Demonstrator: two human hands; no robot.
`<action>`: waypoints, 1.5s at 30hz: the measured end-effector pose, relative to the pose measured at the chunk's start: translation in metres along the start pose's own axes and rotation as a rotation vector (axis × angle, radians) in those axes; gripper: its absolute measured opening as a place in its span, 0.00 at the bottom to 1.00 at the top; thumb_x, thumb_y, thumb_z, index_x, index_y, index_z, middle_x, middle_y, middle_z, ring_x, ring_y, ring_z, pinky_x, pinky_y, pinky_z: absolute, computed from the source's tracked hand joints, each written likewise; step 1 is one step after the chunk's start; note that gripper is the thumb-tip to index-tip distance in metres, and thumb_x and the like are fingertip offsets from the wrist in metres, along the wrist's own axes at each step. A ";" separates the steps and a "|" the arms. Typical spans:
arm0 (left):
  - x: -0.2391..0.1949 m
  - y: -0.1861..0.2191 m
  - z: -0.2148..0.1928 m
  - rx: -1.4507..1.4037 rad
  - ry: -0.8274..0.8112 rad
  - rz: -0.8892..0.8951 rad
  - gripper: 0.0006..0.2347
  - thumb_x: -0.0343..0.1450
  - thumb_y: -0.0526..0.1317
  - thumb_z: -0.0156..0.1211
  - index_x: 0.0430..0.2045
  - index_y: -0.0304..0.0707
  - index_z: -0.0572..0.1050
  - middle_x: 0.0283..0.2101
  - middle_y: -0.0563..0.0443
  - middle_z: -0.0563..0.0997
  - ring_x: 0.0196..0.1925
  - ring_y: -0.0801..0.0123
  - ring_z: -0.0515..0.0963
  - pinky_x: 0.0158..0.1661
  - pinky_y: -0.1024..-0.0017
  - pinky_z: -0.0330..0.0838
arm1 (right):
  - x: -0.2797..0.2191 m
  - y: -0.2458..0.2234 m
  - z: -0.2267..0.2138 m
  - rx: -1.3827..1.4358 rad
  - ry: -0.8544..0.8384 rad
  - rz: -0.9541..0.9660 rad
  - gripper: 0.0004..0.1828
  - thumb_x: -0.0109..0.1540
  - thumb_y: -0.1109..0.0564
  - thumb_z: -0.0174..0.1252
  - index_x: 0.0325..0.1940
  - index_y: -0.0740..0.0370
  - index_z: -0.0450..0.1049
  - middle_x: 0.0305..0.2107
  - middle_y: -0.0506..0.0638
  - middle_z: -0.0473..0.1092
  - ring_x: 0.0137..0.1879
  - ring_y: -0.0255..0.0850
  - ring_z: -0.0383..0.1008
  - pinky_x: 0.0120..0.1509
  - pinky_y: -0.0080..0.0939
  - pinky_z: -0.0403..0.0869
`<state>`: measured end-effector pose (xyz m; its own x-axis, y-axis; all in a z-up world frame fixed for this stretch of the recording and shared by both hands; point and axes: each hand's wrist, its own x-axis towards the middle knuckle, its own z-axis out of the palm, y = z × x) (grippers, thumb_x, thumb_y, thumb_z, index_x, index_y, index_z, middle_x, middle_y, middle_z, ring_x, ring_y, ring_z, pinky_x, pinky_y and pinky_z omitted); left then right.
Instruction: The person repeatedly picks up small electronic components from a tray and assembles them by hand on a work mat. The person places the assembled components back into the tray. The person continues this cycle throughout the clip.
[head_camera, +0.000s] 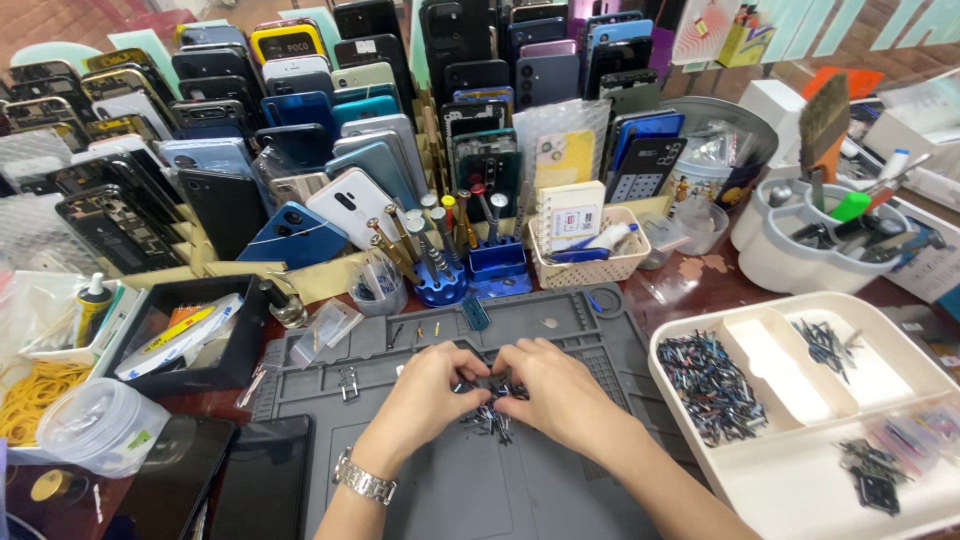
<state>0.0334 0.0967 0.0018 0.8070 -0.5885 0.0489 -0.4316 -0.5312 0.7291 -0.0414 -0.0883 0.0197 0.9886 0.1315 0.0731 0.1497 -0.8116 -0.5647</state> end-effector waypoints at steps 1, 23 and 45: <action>-0.001 0.000 0.000 0.008 0.008 0.025 0.11 0.58 0.38 0.73 0.31 0.37 0.82 0.31 0.49 0.81 0.36 0.63 0.79 0.39 0.67 0.74 | 0.001 -0.001 0.000 0.015 0.002 0.009 0.18 0.52 0.55 0.69 0.42 0.61 0.73 0.31 0.51 0.72 0.45 0.49 0.72 0.48 0.49 0.70; 0.000 0.003 0.003 -0.047 0.035 0.009 0.06 0.63 0.35 0.69 0.27 0.33 0.81 0.29 0.48 0.81 0.29 0.65 0.80 0.33 0.68 0.75 | 0.002 0.004 0.022 0.211 0.181 0.035 0.06 0.59 0.59 0.61 0.36 0.64 0.72 0.30 0.51 0.72 0.40 0.45 0.73 0.45 0.44 0.72; 0.011 -0.021 0.017 -0.701 0.019 -0.130 0.09 0.69 0.36 0.65 0.37 0.27 0.84 0.34 0.50 0.87 0.35 0.79 0.82 0.38 0.79 0.76 | 0.011 0.025 0.030 0.664 0.235 0.200 0.08 0.60 0.59 0.63 0.42 0.65 0.79 0.31 0.46 0.78 0.37 0.30 0.78 0.44 0.31 0.77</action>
<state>0.0442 0.0914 -0.0242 0.8438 -0.5331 -0.0615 0.0245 -0.0762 0.9968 -0.0274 -0.0901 -0.0188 0.9844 -0.1692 0.0488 -0.0008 -0.2813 -0.9596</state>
